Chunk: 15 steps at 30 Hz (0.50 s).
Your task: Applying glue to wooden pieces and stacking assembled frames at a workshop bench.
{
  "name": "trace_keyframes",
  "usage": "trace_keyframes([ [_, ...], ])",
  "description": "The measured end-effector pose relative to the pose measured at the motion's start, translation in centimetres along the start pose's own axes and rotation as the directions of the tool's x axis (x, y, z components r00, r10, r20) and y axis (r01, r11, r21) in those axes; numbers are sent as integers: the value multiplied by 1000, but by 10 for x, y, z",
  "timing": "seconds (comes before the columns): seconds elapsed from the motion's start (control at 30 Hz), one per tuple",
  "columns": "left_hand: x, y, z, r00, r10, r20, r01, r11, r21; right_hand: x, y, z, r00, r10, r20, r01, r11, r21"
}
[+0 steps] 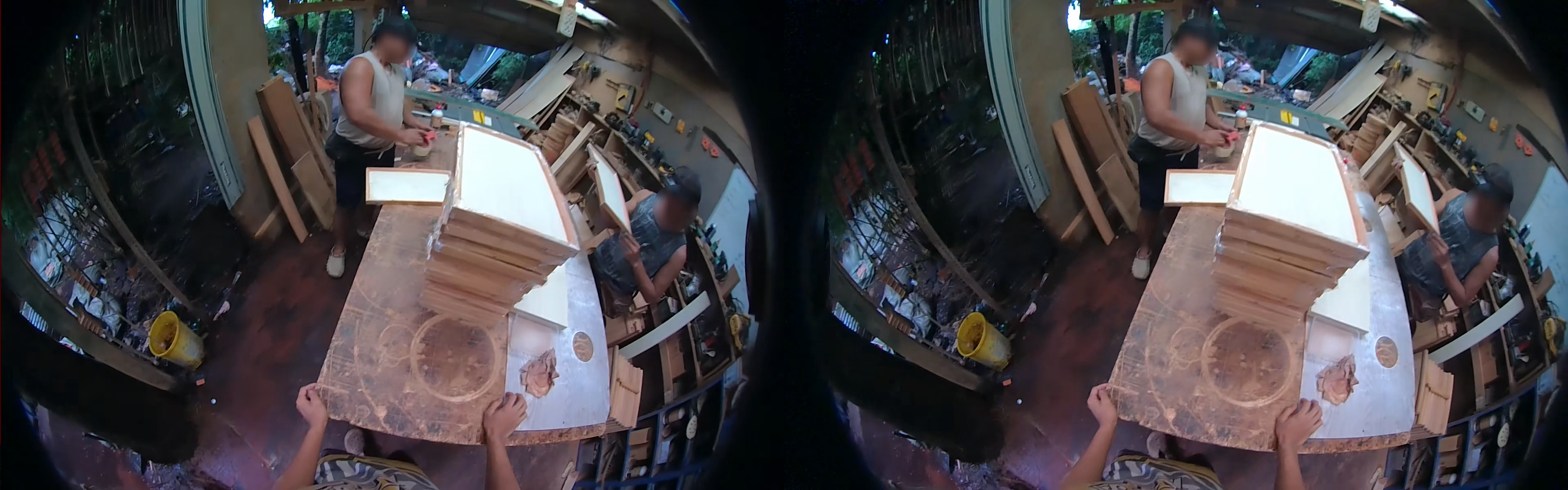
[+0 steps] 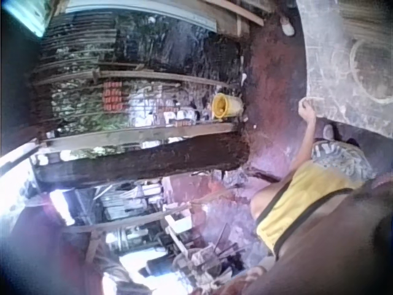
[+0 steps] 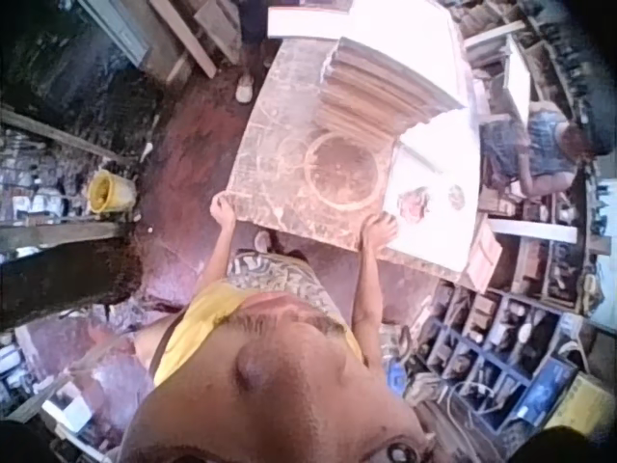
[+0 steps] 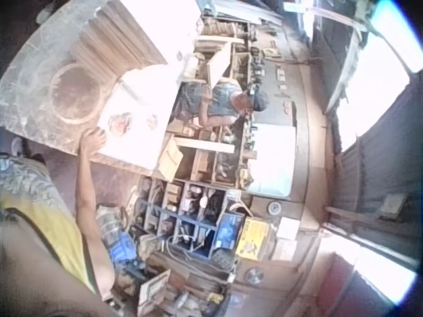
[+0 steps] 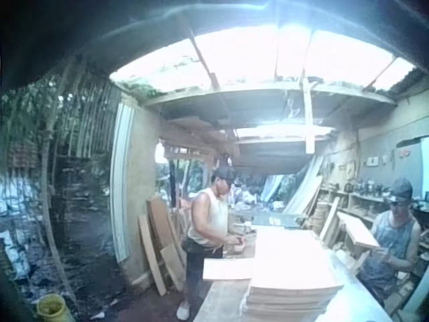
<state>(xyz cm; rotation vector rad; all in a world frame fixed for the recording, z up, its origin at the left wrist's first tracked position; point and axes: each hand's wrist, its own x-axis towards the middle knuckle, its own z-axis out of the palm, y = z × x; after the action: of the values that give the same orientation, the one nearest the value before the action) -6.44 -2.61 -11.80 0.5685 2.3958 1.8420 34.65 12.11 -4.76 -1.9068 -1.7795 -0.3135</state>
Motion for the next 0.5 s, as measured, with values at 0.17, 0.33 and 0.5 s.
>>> trace_keyframes([
  [0.17, -5, -2, -5, 997, -80, 24, 79, 997, 13, -5, 3, 0, 999, -28, -21, 29, 1000, 3],
  [0.33, -5, 0, -2, 999, -35, 26, 36, 999, -11, -4, 6, 2, 999, -40, -36, 40, 999, -7],
  [0.5, 5, 10, 10, 999, -41, 27, 41, 999, -14, 8, 0, 9, 998, -36, -43, 36, 999, -2],
])
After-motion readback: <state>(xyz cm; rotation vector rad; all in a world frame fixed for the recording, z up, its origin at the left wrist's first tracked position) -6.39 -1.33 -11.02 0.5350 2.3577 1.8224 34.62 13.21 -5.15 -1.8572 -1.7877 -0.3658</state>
